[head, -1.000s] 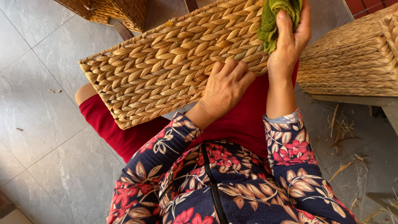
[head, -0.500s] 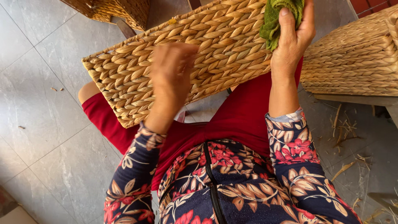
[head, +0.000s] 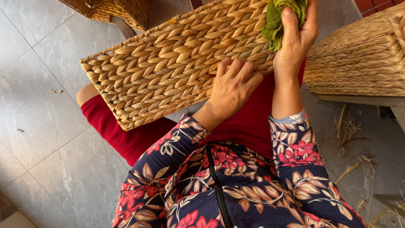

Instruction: The person sits on the floor with a woven water-hyacinth basket on their lap and wipes its exterior and interior with a green cloth. They briefly use scissors to trim stray fibers from the basket, then continue wiping the outside and inside surfaces before setting the basket aside.

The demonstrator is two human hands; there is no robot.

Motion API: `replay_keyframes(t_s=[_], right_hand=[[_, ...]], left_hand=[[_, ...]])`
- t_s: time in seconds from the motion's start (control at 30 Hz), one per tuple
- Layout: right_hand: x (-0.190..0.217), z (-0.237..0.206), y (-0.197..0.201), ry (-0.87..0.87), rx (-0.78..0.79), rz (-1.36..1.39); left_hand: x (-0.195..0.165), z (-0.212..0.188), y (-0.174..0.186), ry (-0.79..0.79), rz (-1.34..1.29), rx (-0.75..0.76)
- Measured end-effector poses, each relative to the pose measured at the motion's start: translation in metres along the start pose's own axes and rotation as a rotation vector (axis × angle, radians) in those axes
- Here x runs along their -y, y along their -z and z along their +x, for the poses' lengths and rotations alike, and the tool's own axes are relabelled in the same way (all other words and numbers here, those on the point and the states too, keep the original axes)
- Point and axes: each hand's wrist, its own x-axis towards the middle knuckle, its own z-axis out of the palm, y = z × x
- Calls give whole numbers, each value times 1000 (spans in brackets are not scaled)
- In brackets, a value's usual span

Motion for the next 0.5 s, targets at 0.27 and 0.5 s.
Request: replay_keyframes(t_s=[0.27, 0.5], right_hand=[[-3, -1, 2, -2, -6, 27], [-7, 0, 3, -9, -18, 20]], left_hand=[[7, 3, 3, 115, -71, -74], [53, -1, 40, 293, -110, -286]])
